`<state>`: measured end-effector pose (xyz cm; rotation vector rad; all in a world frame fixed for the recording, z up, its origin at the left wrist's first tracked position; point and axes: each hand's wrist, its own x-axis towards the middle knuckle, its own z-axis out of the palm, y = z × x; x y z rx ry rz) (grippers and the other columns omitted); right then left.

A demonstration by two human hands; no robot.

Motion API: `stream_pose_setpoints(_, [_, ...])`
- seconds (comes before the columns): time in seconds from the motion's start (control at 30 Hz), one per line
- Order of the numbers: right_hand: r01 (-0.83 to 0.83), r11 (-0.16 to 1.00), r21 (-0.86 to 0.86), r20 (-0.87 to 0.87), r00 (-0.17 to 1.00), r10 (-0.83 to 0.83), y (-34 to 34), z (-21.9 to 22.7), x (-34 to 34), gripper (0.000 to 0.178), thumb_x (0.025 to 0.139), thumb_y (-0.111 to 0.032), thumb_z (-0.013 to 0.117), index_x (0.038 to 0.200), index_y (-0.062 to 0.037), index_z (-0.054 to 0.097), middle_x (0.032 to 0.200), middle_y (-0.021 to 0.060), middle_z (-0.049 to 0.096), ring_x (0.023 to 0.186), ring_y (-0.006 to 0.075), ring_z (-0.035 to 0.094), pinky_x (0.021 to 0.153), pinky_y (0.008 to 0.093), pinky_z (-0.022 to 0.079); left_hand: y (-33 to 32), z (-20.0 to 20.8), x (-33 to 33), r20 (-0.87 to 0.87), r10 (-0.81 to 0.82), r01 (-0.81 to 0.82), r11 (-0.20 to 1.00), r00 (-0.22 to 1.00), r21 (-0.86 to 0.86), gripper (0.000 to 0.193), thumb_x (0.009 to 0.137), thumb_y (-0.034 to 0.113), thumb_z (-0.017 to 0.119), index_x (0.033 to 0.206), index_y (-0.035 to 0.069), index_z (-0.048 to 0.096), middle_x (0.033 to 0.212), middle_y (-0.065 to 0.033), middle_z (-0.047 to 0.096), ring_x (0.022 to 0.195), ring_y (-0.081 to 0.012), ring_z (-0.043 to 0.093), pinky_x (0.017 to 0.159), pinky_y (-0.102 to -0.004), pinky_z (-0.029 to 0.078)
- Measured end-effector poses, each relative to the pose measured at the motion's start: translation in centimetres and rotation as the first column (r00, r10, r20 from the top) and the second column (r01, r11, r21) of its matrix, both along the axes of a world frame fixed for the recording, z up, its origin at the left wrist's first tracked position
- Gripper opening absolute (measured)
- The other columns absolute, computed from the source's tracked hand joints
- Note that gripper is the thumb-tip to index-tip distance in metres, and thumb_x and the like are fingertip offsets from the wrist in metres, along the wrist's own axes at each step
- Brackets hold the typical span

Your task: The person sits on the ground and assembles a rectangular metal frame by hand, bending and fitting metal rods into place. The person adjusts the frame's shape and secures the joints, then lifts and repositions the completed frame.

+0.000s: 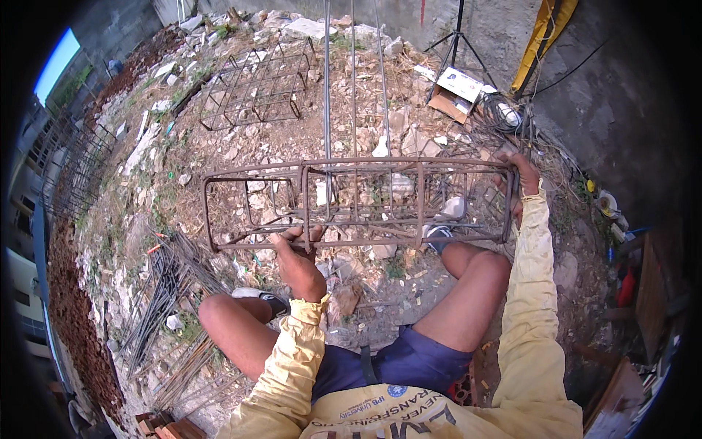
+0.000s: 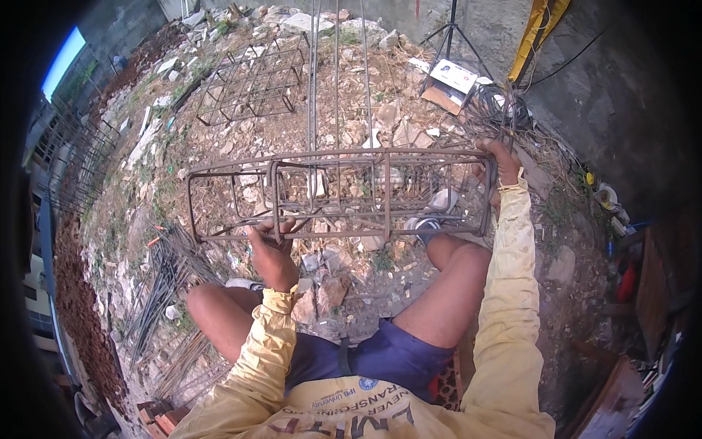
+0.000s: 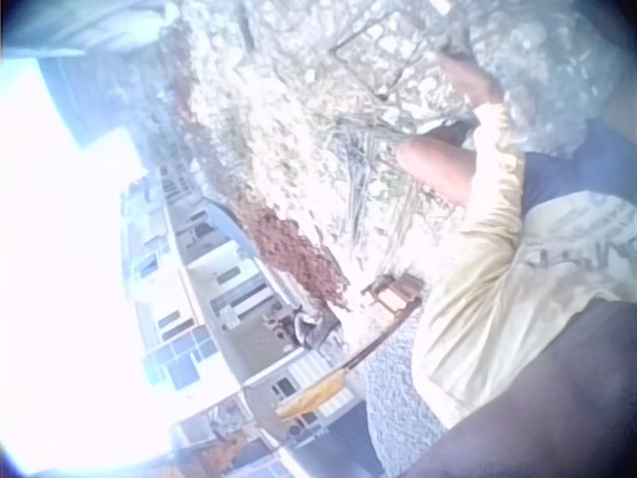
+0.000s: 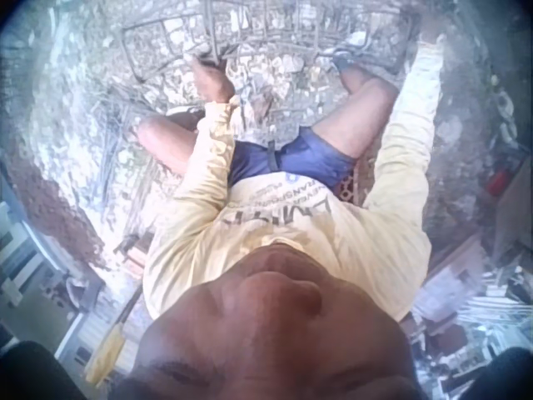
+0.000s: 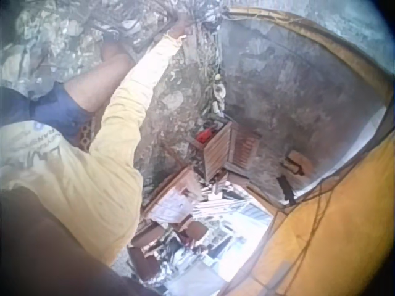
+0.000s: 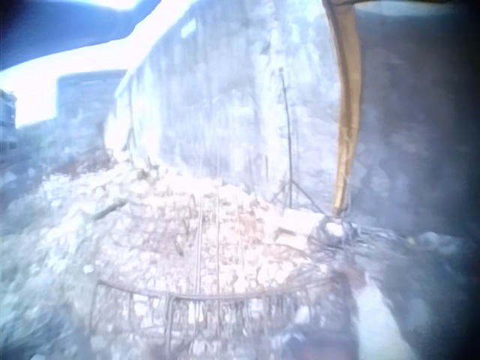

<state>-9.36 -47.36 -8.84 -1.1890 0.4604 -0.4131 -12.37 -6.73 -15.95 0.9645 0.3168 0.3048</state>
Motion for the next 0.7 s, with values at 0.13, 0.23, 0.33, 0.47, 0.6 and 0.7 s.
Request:
stream_pose_setpoints(0.13, [-0.014,0.991,-0.129,0.002,1.0,0.014,0.8,0.4,-0.4,0.034,0.079,-0.028,0.07,0.098,-0.0014,0.061,0.088,0.0084,0.067,0.066,0.0121,0.061,0.046,0.0211,0.049,-1.3,0.6,0.7,-0.009,0.197,-0.193,0.968,0.98,0.158,0.047,0.1,0.044,0.036,0.094,0.0,0.053,0.069,-0.0076,0.054,0.065,-0.0172,0.056,0.064,-0.0284,0.045])
stream_pose_setpoints(0.23, [0.07,0.971,-0.231,0.037,0.997,-0.063,3.0,0.6,-1.3,0.033,0.08,-0.028,0.069,0.097,-0.0001,0.061,0.085,0.0093,0.066,0.061,0.0111,0.06,0.044,0.0202,0.047,0.1,0.6,2.0,-0.03,0.324,-0.318,0.941,0.946,0.112,0.044,0.099,0.042,0.038,0.09,0.002,0.055,0.07,-0.0064,0.052,0.061,-0.0144,0.05,0.058,-0.0262,0.042])
stream_pose_setpoints(0.33, [0.118,0.968,-0.221,0.092,0.991,-0.1,5.6,1.9,-2.5,0.031,0.082,-0.027,0.068,0.096,-0.0005,0.061,0.082,0.0095,0.064,0.059,0.0112,0.058,0.043,0.0199,0.046,2.8,-0.8,2.2,-0.018,0.268,-0.268,0.958,0.963,-0.097,0.038,0.099,0.037,0.041,0.089,0.003,0.053,0.067,-0.0054,0.049,0.057,-0.0142,0.046,0.057,-0.0261,0.042])
stream_pose_setpoints(0.47, [-0.037,0.999,-0.017,0.147,0.988,0.039,8.6,4.0,-3.7,0.036,0.082,-0.019,0.068,0.107,0.001,0.053,0.089,0.0115,0.063,0.07,0.0144,0.062,0.046,0.0219,0.049,6.7,-1.0,1.9,0.011,0.225,-0.222,0.967,0.974,-0.123,0.032,0.099,0.035,0.042,0.088,0.006,0.051,0.061,-0.0012,0.044,0.053,-0.0136,0.043,0.061,-0.0323,0.045])
stream_pose_setpoints(0.6, [-0.135,0.991,0.009,0.194,0.972,0.131,13.1,8.4,-1.9,0.035,0.081,-0.02,0.069,0.103,0.0009,0.053,0.086,0.0107,0.061,0.067,0.0131,0.06,0.047,0.0218,0.05,12.0,0.4,2.4,-0.057,0.145,-0.15,0.986,0.988,-0.077,0.036,0.098,0.039,0.042,0.092,0.005,0.052,0.063,-0.004,0.052,0.058,-0.0172,0.052,0.067,-0.0373,0.05])
stream_pose_setpoints(0.7, [-0.259,0.965,-0.05,0.282,0.923,0.262,15.3,10.6,0.8,0.029,0.083,-0.017,0.068,0.1,0.0045,0.059,0.085,0.0113,0.063,0.064,0.0116,0.062,0.047,0.0222,0.053,11.7,7.5,1.3,-0.411,0.22,-0.17,0.973,0.885,0.154,0.057,0.096,0.043,0.047,0.132,-0.001,0.039,0.12,-0.0198,0.053,0.111,-0.0243,0.051,0.097,-0.0385,0.039])
